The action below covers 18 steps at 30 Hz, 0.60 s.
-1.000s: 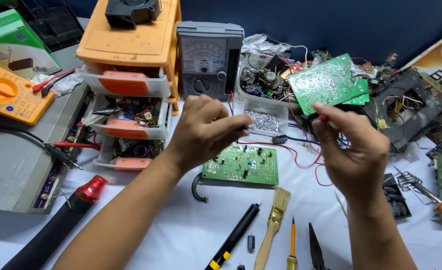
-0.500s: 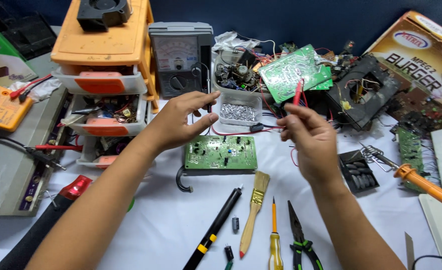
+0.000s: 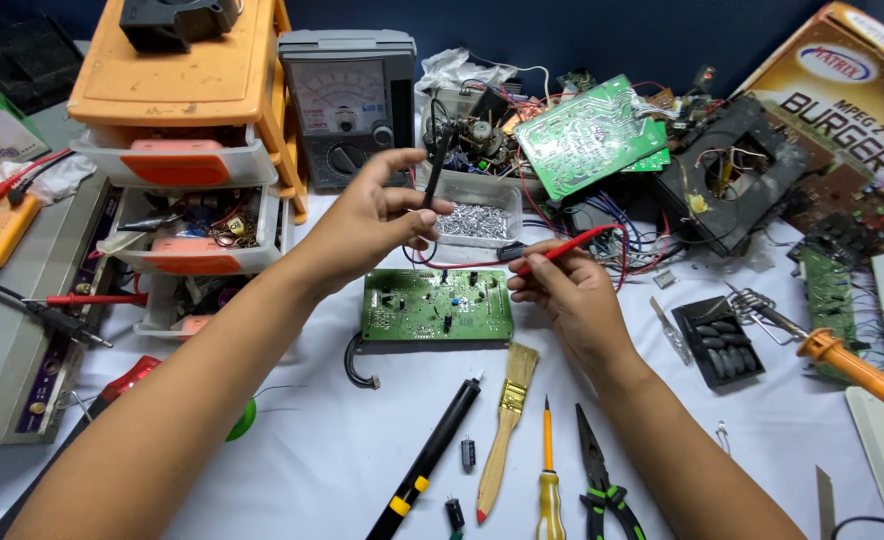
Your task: Cleaning a circuit board with a brush and testing components with a multimeter on a repair bench.
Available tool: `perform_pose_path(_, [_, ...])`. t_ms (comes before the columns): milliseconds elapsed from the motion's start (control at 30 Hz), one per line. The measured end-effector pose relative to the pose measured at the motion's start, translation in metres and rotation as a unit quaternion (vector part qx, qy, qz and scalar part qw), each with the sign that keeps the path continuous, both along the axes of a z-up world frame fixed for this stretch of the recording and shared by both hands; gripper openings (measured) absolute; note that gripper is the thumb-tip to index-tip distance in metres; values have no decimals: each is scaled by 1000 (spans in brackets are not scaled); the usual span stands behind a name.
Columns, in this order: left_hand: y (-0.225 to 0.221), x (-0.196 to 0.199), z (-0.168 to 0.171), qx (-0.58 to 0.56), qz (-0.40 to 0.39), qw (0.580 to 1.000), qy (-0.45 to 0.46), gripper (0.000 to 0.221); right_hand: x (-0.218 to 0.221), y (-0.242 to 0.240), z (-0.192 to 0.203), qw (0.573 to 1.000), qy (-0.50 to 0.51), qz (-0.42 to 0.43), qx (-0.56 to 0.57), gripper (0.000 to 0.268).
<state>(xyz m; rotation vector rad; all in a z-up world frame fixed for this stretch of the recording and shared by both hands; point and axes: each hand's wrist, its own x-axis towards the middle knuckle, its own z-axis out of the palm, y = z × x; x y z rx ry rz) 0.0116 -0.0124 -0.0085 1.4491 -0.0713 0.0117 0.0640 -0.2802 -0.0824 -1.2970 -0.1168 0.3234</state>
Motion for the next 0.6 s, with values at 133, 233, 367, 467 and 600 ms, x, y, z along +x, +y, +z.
perform_pose_path(133, [-3,13,-13,2,-9,1000,15,39,-8,1,2,1000,-3,-6,-15,26])
perform_pose_path(233, [-3,20,-20,0,-6,1000,27,32,-6,1,-4,999,-33,-16,-16,28])
perform_pose_path(367, [2,21,-28,4,8,1000,-14,23,-3,-1,-15,998,-55,-23,-11,27])
perform_pose_path(467, [8,18,-32,49,6,998,-32,17,-5,-2,-21,997,-67,-25,-15,29])
perform_pose_path(600, [7,2,-7,220,-16,975,-24,13,-8,-4,-25,995,-92,-27,-33,29])
